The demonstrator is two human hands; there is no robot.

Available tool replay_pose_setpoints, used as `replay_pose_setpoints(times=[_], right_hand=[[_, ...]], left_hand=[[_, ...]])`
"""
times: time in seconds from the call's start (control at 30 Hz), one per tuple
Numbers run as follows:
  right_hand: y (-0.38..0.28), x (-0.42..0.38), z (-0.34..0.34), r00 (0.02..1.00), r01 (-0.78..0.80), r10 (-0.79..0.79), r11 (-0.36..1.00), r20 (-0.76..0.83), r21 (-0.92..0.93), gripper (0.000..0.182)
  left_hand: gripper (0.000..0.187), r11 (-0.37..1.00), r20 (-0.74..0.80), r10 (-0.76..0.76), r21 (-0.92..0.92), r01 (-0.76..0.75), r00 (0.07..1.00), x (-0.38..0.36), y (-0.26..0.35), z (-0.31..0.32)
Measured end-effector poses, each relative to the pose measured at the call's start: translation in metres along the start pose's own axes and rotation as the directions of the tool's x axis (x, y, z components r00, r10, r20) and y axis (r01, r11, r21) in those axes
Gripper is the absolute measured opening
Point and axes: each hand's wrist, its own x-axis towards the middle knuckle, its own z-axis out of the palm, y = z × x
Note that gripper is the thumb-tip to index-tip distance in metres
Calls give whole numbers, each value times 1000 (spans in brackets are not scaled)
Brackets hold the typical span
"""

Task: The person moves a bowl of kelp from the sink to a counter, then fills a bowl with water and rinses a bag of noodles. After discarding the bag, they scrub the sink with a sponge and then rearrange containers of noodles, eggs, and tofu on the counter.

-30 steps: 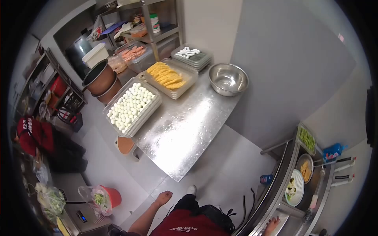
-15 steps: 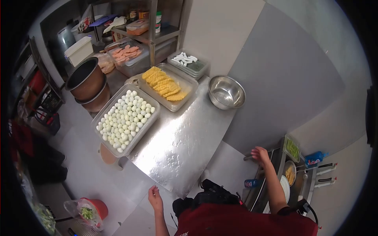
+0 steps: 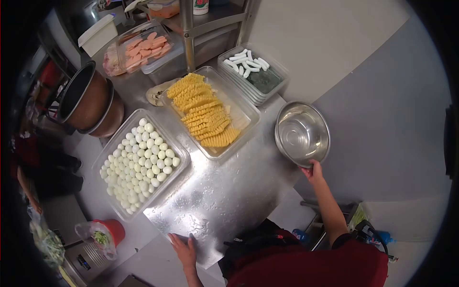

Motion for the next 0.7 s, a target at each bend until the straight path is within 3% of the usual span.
replay_pose_setpoints(times=[0.03,0.27,0.37,0.4,0.43,0.47,0.5,0.57,0.6,0.63,0.7], right_hand=[[-1,-1,-1,997,-11,11,1000,-75,-3,34],[-10,-14,4,995,3,0,1000,-97,30,29],[5,-1,-5,996,49,-35,982,-79,185,34],[0,-22,6,973,107,-78,986,-218,124,30],[10,-21,0,972,178,-121,939,-199,295,24],[-8,-61,5,983,135,-92,949,-162,285,20],[0,-68,-10,984,168,-140,928,-108,332,20],[2,-120,-40,956,256,-293,818,-9,515,25],[4,-163,-63,955,270,-292,787,-51,554,26],[4,-188,-83,949,284,-311,756,-58,589,28],[42,-230,-146,912,408,-333,685,-238,604,29]], left_hand=[[62,1000,-13,-27,-8,27,1000,1,4,2],[57,998,-86,-32,-50,28,996,13,0,8],[57,1000,-68,-12,-29,10,998,13,-17,14],[52,984,-57,-1,-179,-10,998,16,-34,22],[49,950,-18,21,-310,-26,1000,29,-45,22],[41,986,-138,154,-45,-162,978,30,-19,6],[35,934,-229,329,220,-281,916,18,3,-11],[38,911,-166,341,-186,-369,925,8,66,-29],[38,867,-72,465,-165,-471,882,20,70,-23],[36,779,-117,596,-155,-607,795,38,81,-10],[34,595,-5,716,-519,-614,698,52,122,6]])
